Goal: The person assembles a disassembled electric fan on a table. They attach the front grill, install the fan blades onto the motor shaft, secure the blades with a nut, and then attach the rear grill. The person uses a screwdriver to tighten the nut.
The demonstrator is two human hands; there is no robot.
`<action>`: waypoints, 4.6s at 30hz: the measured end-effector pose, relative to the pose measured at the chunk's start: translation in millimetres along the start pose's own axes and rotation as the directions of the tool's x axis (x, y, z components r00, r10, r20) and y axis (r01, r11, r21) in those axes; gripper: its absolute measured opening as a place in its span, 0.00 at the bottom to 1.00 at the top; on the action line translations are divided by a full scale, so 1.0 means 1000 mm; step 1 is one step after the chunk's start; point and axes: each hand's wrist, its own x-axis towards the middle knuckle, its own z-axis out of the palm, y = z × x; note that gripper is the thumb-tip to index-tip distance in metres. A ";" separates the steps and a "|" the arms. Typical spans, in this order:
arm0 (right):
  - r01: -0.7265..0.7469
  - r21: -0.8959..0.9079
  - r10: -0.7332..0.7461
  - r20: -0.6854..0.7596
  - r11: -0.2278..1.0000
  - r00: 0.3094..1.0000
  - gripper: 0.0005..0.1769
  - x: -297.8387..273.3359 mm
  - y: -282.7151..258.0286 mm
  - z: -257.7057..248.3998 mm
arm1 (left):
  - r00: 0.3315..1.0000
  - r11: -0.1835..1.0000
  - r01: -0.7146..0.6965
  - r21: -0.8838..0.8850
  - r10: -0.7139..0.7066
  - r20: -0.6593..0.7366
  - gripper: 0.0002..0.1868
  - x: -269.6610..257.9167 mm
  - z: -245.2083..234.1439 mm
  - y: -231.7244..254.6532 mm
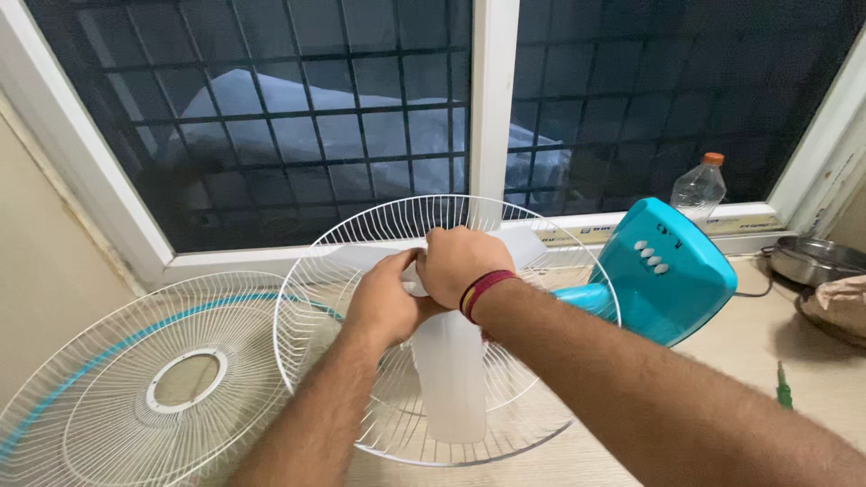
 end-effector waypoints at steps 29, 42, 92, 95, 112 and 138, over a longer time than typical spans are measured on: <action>0.054 -0.127 -0.046 0.065 0.990 0.997 0.20 0.002 0.000 -0.010 | 0.991 0.995 0.082 -0.048 -0.076 0.112 0.51 -0.005 -0.014 0.014; 0.414 -0.138 -0.419 -0.007 0.900 0.908 0.13 0.013 0.025 -0.003 | 0.982 0.993 0.113 -0.033 -0.107 0.155 0.53 0.005 -0.014 0.007; 0.459 -0.219 -0.467 0.018 0.861 0.884 0.15 0.014 0.025 -0.005 | 0.973 0.982 0.174 -0.071 -0.160 0.164 0.51 -0.002 -0.015 0.014; 0.562 -0.228 -0.569 0.041 0.795 0.821 0.14 0.014 0.031 -0.010 | 0.976 0.985 0.155 -0.081 -0.140 0.164 0.47 -0.002 -0.014 0.015; 0.239 0.375 -0.159 -0.232 0.896 0.960 0.22 -0.055 0.060 0.009 | 0.994 0.994 -0.109 -0.030 0.110 0.026 0.49 0.003 -0.001 -0.005; -0.294 0.955 0.358 0.264 0.033 0.896 0.27 -0.127 0.166 0.044 | 0.910 0.336 0.053 -0.940 -0.404 -0.093 0.19 -0.047 -0.024 -0.106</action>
